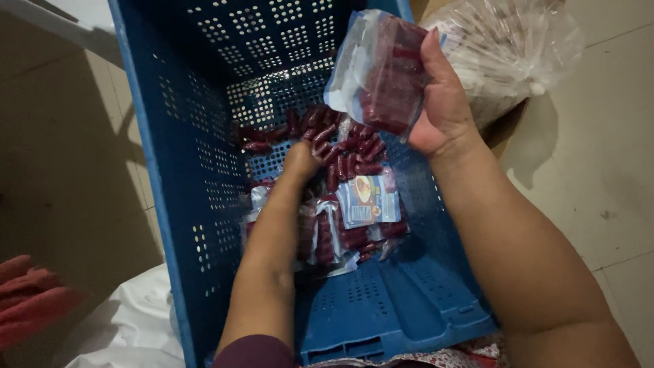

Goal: The person picks up plastic bags containing sausages from a blue crate, handles them to arrange or count them, and places some into a white bag.

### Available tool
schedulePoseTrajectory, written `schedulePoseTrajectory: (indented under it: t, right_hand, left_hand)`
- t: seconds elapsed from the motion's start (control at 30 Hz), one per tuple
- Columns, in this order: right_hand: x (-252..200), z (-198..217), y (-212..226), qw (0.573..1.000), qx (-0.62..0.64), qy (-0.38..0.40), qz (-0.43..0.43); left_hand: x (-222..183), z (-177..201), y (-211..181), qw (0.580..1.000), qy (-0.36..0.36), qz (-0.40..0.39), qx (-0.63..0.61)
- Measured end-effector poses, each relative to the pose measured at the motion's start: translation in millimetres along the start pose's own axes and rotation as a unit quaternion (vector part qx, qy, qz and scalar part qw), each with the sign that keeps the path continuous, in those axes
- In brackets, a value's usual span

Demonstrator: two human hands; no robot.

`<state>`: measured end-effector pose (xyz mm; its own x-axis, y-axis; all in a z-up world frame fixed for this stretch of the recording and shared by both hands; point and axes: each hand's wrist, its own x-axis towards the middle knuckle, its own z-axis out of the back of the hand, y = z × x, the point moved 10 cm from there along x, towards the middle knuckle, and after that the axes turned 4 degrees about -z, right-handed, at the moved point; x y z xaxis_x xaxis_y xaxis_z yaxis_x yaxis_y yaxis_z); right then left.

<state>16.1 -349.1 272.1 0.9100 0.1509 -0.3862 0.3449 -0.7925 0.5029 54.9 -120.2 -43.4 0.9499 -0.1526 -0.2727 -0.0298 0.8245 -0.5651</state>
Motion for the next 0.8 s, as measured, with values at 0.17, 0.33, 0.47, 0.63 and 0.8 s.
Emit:
schedulePoseTrajectory:
  t: [0.17,0.33,0.47,0.63,0.8]
  right_hand:
    - [0.2,-3.0,1.6,1.000,0.001,0.027,0.003]
    - [-6.0,-17.5,-0.6,0.996,0.001,0.089,-0.002]
    - [-5.5,-10.3,-7.3,0.996,-0.018,0.086,0.006]
    - [-36.8,-28.1,-22.1,0.994,-0.014,0.109,-0.016]
    - [-47.5,-19.3,-39.4,0.994,-0.042,0.085,-0.044]
  left_hand:
    - [25.5,18.3,24.0,0.970,-0.007,0.016,-0.244]
    - [-28.7,138.9,-83.7,0.810,0.100,-0.015,-0.578]
    - [-74.5,216.6,-141.5,0.797,0.083,-0.103,-0.589]
    - [-141.7,271.2,-161.1,0.782,-0.029,-0.107,-0.614]
    - [-161.4,268.9,-147.9,0.779,-0.040,-0.123,-0.614]
